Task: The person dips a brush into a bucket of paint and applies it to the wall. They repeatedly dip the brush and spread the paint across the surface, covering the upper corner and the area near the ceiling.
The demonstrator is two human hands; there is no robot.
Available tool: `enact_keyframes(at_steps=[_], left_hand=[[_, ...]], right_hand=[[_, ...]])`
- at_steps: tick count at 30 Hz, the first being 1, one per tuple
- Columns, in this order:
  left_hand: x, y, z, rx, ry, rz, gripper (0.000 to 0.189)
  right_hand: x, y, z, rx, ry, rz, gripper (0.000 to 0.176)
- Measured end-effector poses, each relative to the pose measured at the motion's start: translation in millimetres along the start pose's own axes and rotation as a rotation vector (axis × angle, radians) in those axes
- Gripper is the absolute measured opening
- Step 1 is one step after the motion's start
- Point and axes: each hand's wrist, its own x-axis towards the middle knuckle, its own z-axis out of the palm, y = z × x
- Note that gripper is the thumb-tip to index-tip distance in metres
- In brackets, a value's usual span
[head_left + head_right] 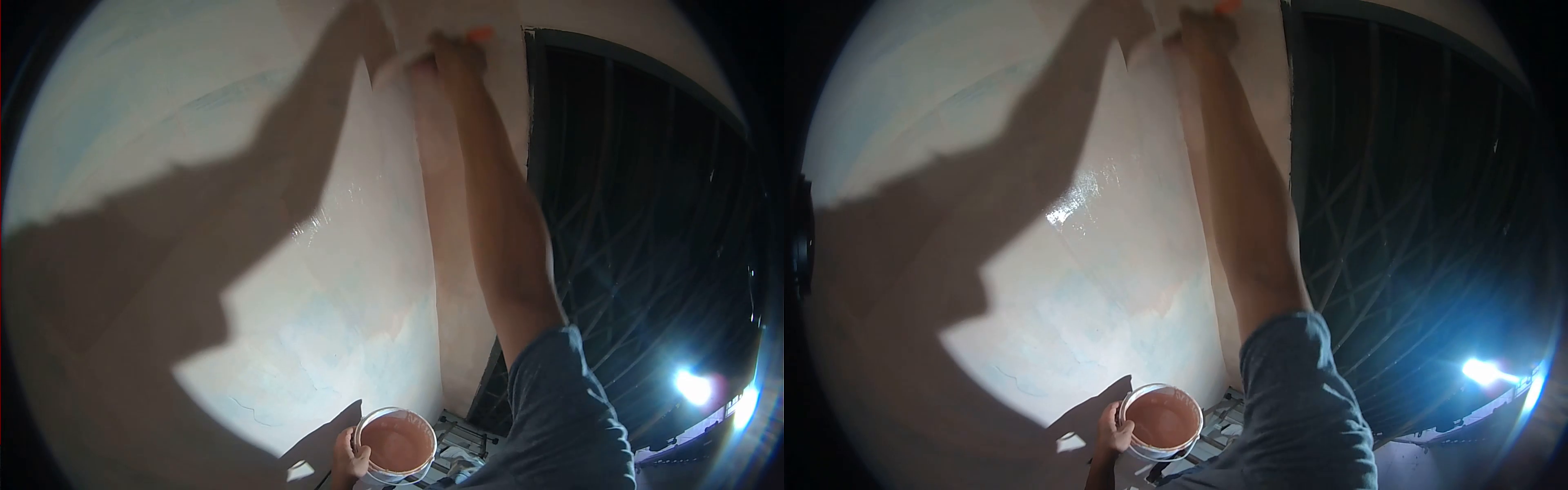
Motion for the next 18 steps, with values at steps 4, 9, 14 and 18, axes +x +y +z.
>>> enact_keyframes(at_steps=[4,9,14,18], left_hand=[[-4.9,24.0,-7.7,0.050,-0.018,-0.170,0.041],[-9.4,35.4,-9.9,0.030,0.016,-0.163,0.041],[-6.8,5.5,-3.3,0.030,0.018,-0.119,0.043],[0.7,-8.3,1.1,-0.025,-0.030,-0.040,0.043]], right_hand=[[39.2,-137.1,-54.6,1.042,0.309,0.367,0.020],[58.3,-116.4,-52.0,1.288,0.298,0.318,0.018],[-14.5,-59.6,-12.9,1.318,0.348,0.322,0.019],[-131.6,6.5,19.1,1.212,0.320,0.492,0.023]])
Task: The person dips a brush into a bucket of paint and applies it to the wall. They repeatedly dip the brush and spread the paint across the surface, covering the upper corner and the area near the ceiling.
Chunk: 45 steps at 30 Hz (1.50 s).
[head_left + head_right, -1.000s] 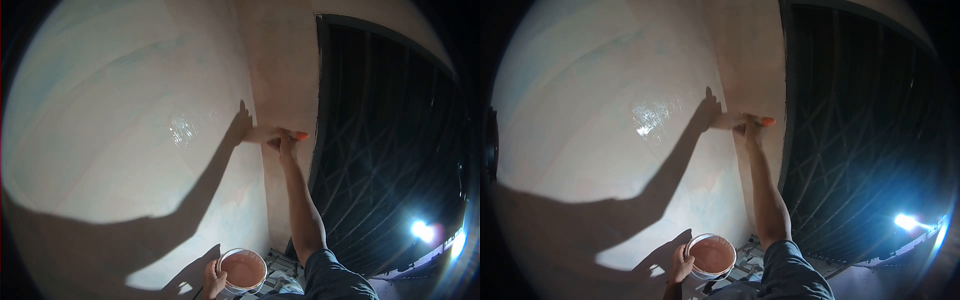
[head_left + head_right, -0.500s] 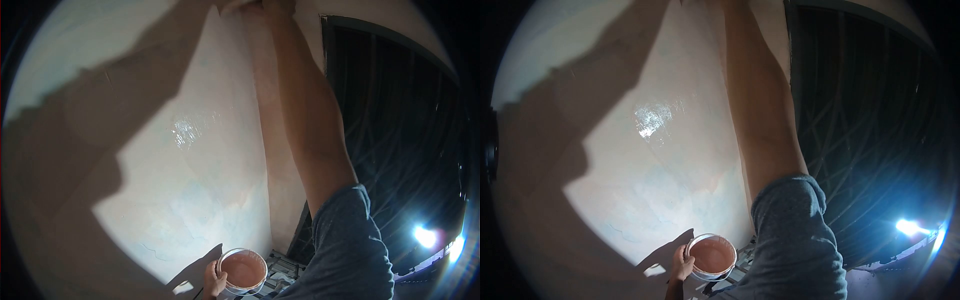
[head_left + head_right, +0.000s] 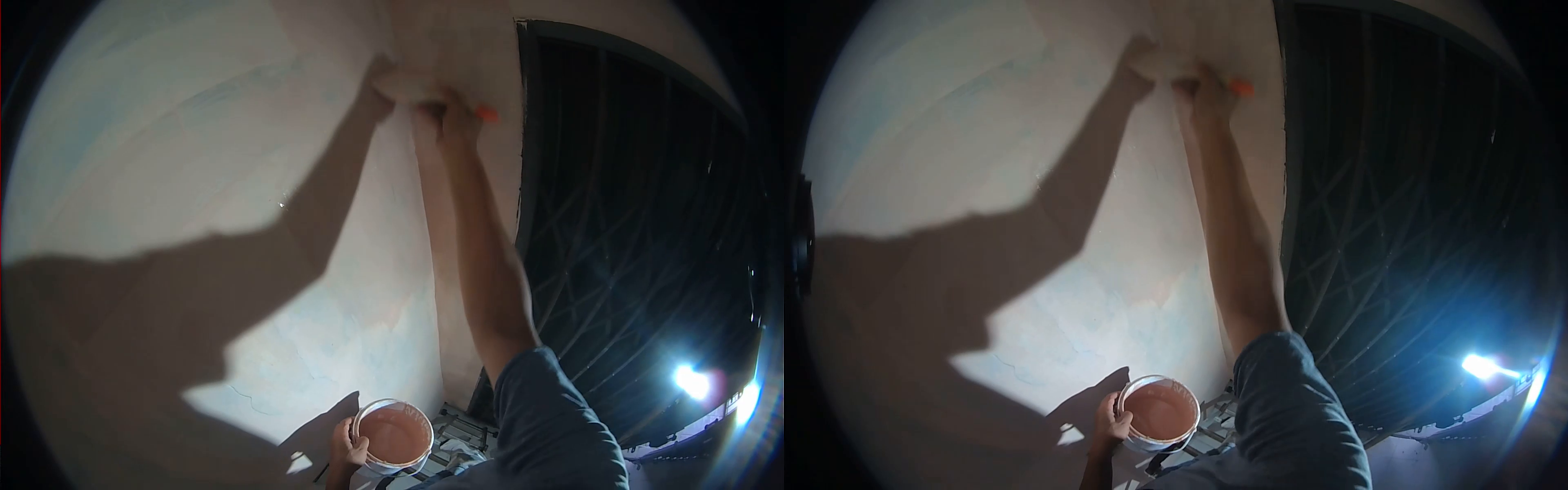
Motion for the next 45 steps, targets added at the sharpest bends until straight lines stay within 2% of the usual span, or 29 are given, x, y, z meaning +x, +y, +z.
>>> enact_keyframes(at_steps=[1,2,4,6,7,9,10,12,15,16,18,19,20,23,27,30,32,33,34,36,37,38,39,40,41,42,44,45], left_hand=[[1.3,-1.9,1.2,0.006,-0.006,-0.004,0.043],[3.1,-10.7,4.4,0.076,0.019,0.057,0.041],[7.1,-3.3,3.2,0.051,-0.046,-0.040,0.039],[8.0,-8.1,6.3,0.003,-0.053,-0.073,0.039],[8.9,-17.2,9.1,0.047,-0.040,-0.066,0.040],[11.1,-21.3,9.4,0.038,-0.052,-0.061,0.041],[11.4,-28.7,12.4,0.026,-0.040,-0.057,0.041],[9.2,-23.5,17.6,0.054,-0.041,-0.103,0.042],[9.1,-22.5,17.4,0.054,-0.051,-0.111,0.043],[7.9,-22.1,18.2,0.044,-0.041,-0.092,0.043],[4.6,-39.4,23.2,0.008,-0.011,-0.055,0.043],[3.0,-42.8,24.4,-0.033,0.022,-0.012,0.043],[2.7,-34.8,21.9,-0.030,0.022,-0.016,0.043],[1.6,-12.9,15.5,-0.002,-0.004,-0.052,0.043],[0.6,-6.6,15.0,-0.034,0.020,-0.047,0.043],[4.1,-4.9,14.7,-0.046,0.007,-0.116,0.042],[8.3,13.5,8.0,-0.026,-0.056,-0.212,0.041],[8.3,2.5,9.6,0.019,-0.050,-0.127,0.041],[9.3,2.6,10.4,0.020,-0.048,-0.125,0.041],[5.1,3.3,12.5,0.063,0.015,-0.113,0.039],[5.6,8.2,12.4,0.025,-0.033,-0.237,0.039],[9.9,13.2,10.9,-0.016,-0.072,-0.348,0.039],[13.1,9.2,9.2,-0.004,-0.076,-0.263,0.039],[11.3,-14.3,13.7,-0.028,-0.050,-0.241,0.041],[13.3,13.3,7.3,0.081,-0.068,-0.270,0.039],[17.8,16.1,7.3,0.078,-0.038,-0.240,0.039],[8.9,9.6,6.6,0.048,-0.083,-0.300,0.048],[7.7,12.9,5.3,0.047,-0.059,-0.278,0.048]], right_hand=[[-20.0,17.0,-30.4,-0.029,0.025,0.009,0.025],[-44.6,38.3,-70.1,-0.038,-0.001,0.104,0.028],[-104.8,67.0,-130.7,-0.145,0.144,0.167,0.027],[-156.4,65.2,-172.8,-0.255,0.239,0.310,0.026],[-171.9,63.4,-178.0,-0.262,0.240,0.306,0.026],[-191.0,56.9,-185.9,-0.519,0.349,0.341,0.026],[-186.8,62.0,-192.1,-0.524,0.353,0.340,0.026],[-151.4,84.0,-195.3,-0.515,0.182,0.259,0.025],[-97.6,44.3,-103.0,-0.580,0.111,0.107,0.018],[-79.1,25.9,-68.2,-0.511,0.033,0.067,0.018],[-46.3,-9.9,-0.2,-0.367,0.053,0.045,0.020],[-29.8,-22.5,23.9,-0.217,-0.004,0.031,0.021],[-17.7,-31.0,41.3,-0.065,-0.060,0.018,0.022],[-11.7,-50.0,69.4,0.042,-0.115,-0.006,0.016],[-19.9,-6.0,21.7,0.024,-0.061,0.010,0.023],[-58.1,55.9,-63.7,0.021,-0.055,0.062,0.029],[-122.1,88.3,-122.3,-0.012,0.184,0.264,0.036],[-150.7,106.2,-168.7,-0.044,0.169,0.302,0.037],[-185.1,100.0,-186.1,-0.130,0.274,0.385,0.036],[-238.9,97.9,-230.9,-0.253,0.348,0.450,0.034],[-258.8,95.9,-249.2,-0.359,0.390,0.459,0.031],[-278.1,109.2,-283.3,-0.417,0.353,0.381,0.030],[-288.6,111.7,-300.8,-0.442,0.392,0.420,0.030],[-300.1,105.2,-304.0,-0.401,0.426,0.415,0.031],[-305.6,83.5,-289.2,-0.521,0.405,0.443,0.030],[-309.5,66.6,-275.6,-0.561,0.336,0.424,0.028],[-311.8,55.9,-268.8,-0.499,0.417,0.544,0.029],[-315.4,52.1,-265.2,-0.482,0.394,0.528,0.029]])
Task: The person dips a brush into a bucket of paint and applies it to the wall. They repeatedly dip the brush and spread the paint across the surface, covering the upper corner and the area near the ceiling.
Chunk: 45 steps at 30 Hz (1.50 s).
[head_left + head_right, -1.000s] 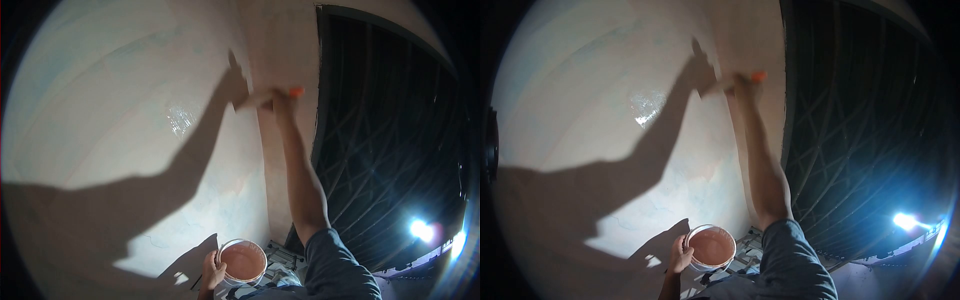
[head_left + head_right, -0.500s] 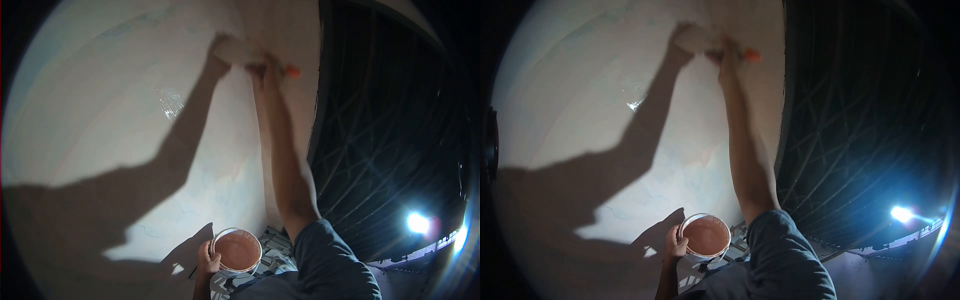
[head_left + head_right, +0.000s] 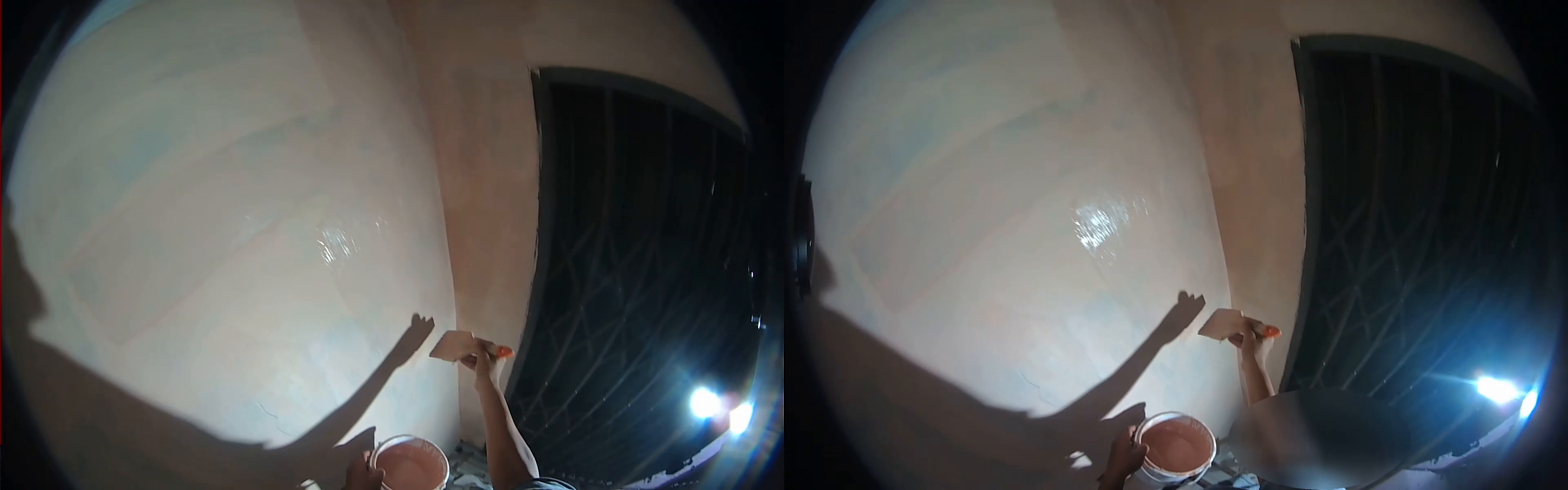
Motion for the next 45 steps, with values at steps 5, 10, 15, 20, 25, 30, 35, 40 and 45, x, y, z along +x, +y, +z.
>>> enact_keyframes(at_steps=[5,10,15,20,25,30,35,40,45], left_hand=[[-3.3,-48.7,12.9,0.182,0.070,0.279,0.042],[7.2,-53.9,21.6,0.040,0.272,0.404,0.044],[23.4,-54.2,27.6,0.048,0.317,0.444,0.044],[39.4,-56.2,32.0,0.052,0.359,0.458,0.044],[48.0,-57.1,35.6,0.051,0.396,0.464,0.045],[49.3,-65.8,34.4,0.056,0.430,0.457,0.045],[26.6,-80.0,39.3,0.059,0.414,0.435,0.045],[19.2,-51.2,23.5,0.027,0.318,0.389,0.049],[22.0,-64.4,22.5,0.090,0.277,0.394,0.053]], right_hand=[[-2.4,-27.4,23.7,0.203,0.052,-0.028,0.036],[46.7,-143.6,123.7,0.494,-0.206,-0.275,0.051],[45.2,-329.9,261.1,0.777,-0.516,-0.447,0.030],[53.3,-442.7,368.3,1.004,-0.697,-0.504,0.031],[33.7,-473.8,413.3,0.989,-0.538,-0.452,0.033],[32.4,-476.3,433.4,1.086,-0.541,-0.433,0.033],[38.5,-448.0,395.4,0.743,-0.474,-0.540,0.034],[34.5,-463.6,379.5,0.833,-0.499,-0.590,0.039],[9.4,-484.7,422.8,0.933,-0.596,-0.572,0.042]])
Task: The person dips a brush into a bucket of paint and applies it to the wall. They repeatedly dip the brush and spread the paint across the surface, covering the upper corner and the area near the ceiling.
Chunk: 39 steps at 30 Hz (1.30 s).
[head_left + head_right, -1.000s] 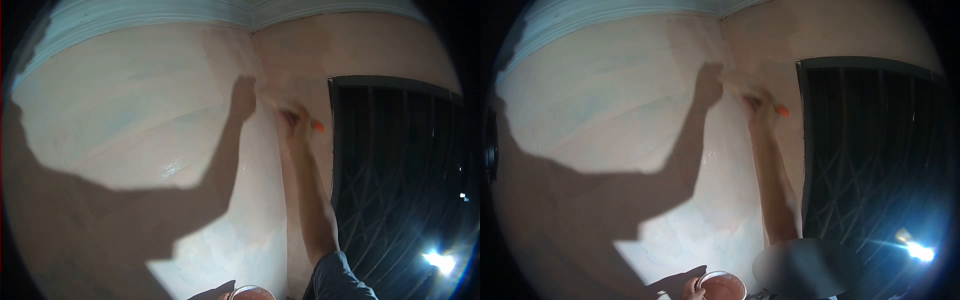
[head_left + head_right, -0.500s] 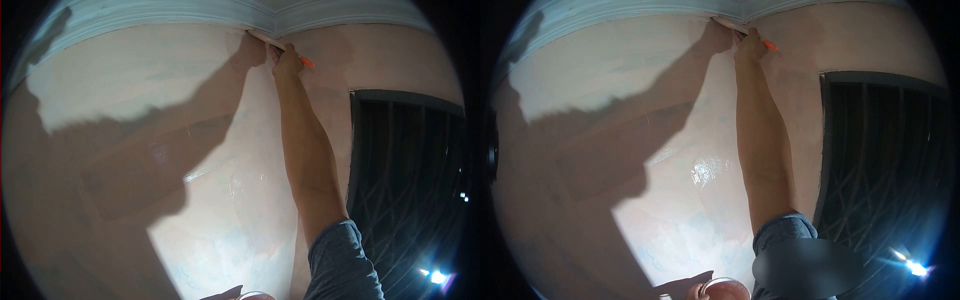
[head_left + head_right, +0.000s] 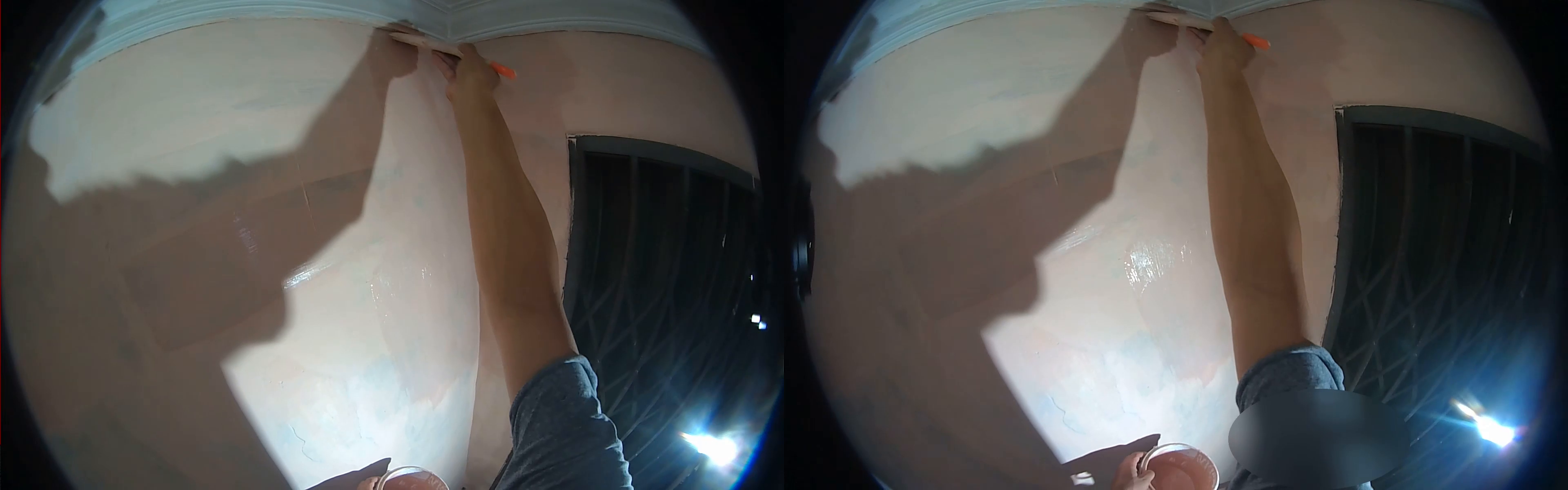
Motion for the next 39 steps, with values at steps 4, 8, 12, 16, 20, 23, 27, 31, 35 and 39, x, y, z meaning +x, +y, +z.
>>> enact_keyframes(at_steps=[4,8,12,16,20,23,27,31,35,39], left_hand=[[-3.7,-7.7,4.0,0.002,0.011,0.001,0.055],[-7.3,-28.5,13.8,-0.068,0.035,-0.003,0.054],[-2.8,-20.6,5.2,-0.234,0.064,0.098,0.045],[-0.1,8.7,-0.5,-0.119,0.074,0.050,0.037],[-1.7,18.3,-3.2,-0.087,0.119,0.064,0.034],[3.1,38.6,-27.0,-0.060,-0.010,-0.061,0.040],[7.2,44.5,-36.4,-0.050,-0.152,-0.163,0.039],[3.5,41.0,-37.4,-0.086,-0.157,-0.135,0.039],[2.3,45.6,-35.9,-0.072,-0.169,-0.121,0.039],[0.1,45.6,-30.6,-0.048,-0.156,-0.091,0.039]], right_hand=[[-16.9,8.6,-16.7,-0.140,0.032,0.031,0.038],[-80.5,-17.7,-88.6,-0.344,0.025,0.010,0.030],[-91.7,-36.5,-87.5,-0.340,0.080,-0.009,0.028],[-52.0,-18.3,-11.3,-0.110,-0.056,-0.062,0.033],[-50.5,-0.2,39.5,-0.122,-0.034,-0.019,0.034],[-57.4,14.9,18.9,-0.168,0.014,-0.024,0.033],[-111.5,0.0,-57.3,-0.351,-0.049,0.022,0.029],[-158.5,-41.9,-91.7,-0.513,0.038,0.123,0.026],[-105.1,-28.2,-39.6,-0.250,-0.027,-0.017,0.025],[-94.7,-13.2,15.9,-0.154,-0.081,-0.044,0.028]])
